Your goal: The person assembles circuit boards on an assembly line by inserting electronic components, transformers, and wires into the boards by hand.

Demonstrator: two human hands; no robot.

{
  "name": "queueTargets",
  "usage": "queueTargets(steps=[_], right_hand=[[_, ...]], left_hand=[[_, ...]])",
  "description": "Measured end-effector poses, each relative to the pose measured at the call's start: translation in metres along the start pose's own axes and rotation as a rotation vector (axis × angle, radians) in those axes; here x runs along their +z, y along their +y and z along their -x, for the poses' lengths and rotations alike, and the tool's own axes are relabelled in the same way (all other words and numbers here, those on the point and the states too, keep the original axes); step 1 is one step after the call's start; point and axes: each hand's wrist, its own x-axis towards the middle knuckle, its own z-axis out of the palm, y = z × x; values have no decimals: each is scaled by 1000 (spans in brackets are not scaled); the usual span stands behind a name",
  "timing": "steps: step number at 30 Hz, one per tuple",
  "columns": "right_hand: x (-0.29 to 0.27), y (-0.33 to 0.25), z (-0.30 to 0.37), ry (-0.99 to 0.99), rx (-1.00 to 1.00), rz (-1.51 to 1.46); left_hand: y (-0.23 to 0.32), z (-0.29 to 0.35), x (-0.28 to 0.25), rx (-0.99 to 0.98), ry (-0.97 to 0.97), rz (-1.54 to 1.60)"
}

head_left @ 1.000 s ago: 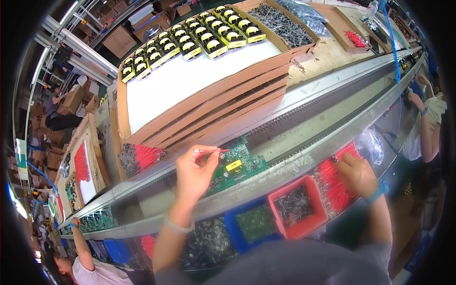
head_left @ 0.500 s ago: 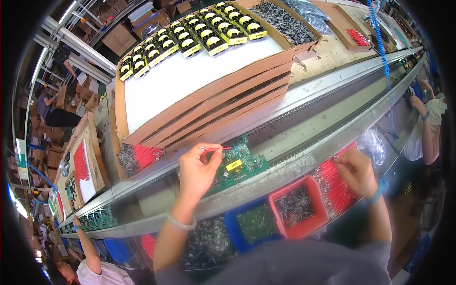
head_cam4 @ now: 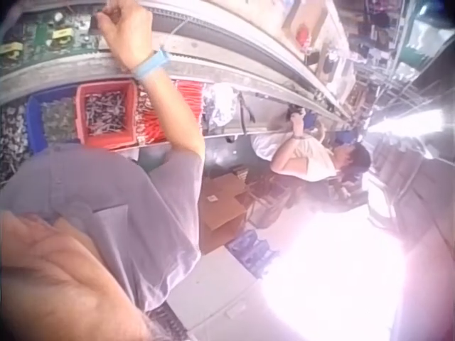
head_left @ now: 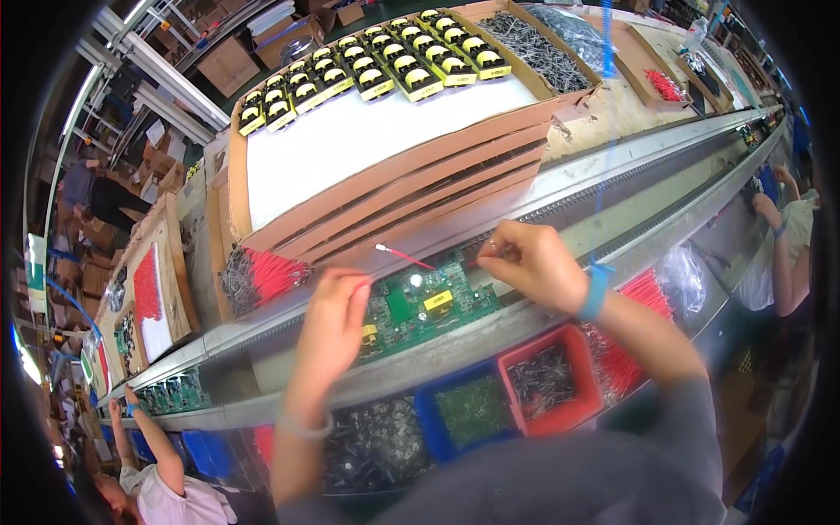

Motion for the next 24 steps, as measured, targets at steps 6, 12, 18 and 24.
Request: queueTargets(steps=[6, 12, 18, 24], right_hand=[[24, 19, -20, 23, -49, 59], [24, 18, -20, 46, -102, 158], [22, 14, -21, 32, -137, 202], [26, 7, -25, 55, -245, 262]], left_hand=[[5, 48, -30, -454, 23, 116], [-7, 72, -31, -584, 123, 400], [-13, 68, -11, -491, 301, 571], [-11, 55, -3, -415, 418, 561]])
